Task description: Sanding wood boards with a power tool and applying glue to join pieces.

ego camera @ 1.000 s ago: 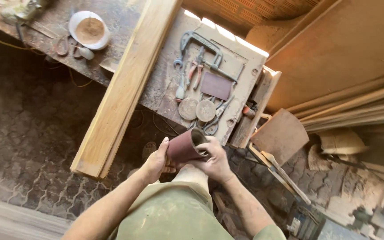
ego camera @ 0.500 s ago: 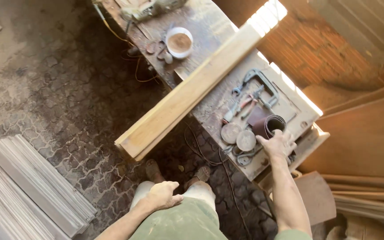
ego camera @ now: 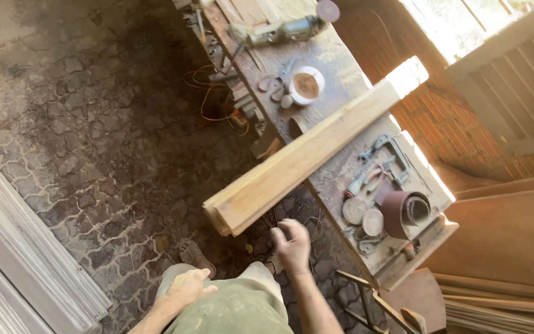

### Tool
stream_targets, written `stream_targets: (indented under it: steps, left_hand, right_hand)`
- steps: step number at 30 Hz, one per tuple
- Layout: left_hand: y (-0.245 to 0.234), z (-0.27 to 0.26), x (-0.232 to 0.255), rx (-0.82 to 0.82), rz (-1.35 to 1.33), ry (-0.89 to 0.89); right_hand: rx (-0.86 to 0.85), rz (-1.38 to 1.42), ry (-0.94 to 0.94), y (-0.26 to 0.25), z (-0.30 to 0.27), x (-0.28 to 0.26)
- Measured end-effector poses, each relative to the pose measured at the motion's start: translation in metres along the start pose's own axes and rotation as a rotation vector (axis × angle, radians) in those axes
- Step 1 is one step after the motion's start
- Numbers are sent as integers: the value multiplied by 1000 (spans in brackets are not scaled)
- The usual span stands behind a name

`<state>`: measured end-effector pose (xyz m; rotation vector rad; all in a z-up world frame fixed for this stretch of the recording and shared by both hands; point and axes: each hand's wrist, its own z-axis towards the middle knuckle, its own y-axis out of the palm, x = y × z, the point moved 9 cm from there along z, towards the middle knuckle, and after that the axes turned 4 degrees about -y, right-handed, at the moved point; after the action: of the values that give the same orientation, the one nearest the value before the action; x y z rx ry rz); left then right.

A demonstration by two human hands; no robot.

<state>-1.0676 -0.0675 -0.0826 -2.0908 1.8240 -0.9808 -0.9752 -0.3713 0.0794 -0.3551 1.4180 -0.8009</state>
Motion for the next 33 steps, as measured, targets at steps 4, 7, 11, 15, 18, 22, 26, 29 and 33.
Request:
stream_targets:
  steps: [4, 7, 11, 15, 18, 22, 26, 29, 33]
  left_hand:
    - [-45, -16, -60, -4, 43, -58]
    - [-83, -31, -97, 38, -4, -124]
    - [-96, -30, -152, 280, -75, 9]
    - [-36, 4, -236, 154, -126, -163]
    - [0, 38, -297, 72, -166, -254]
    - [-21, 67, -362, 41, -4, -294]
    - [-103, 100, -394, -19, 107, -354]
    - [-206, 101, -377, 78, 84, -297]
    - [-375, 131, -298, 7, 107, -241]
  right_hand:
    - [-123, 114, -134, 103, -1, -64]
    - [-167, 65, -89, 131, 40, -96]
    - [-212, 16, -42, 166, 101, -80]
    - [-209, 52, 317, 157, 167, -51]
    - [-98, -5, 399, 138, 232, -21]
    - [64, -89, 500, 119, 307, 4]
    - [265, -307, 434, 117, 361, 69]
    - [245, -489, 385, 131, 377, 99]
    - [158, -607, 457, 134, 387, 95]
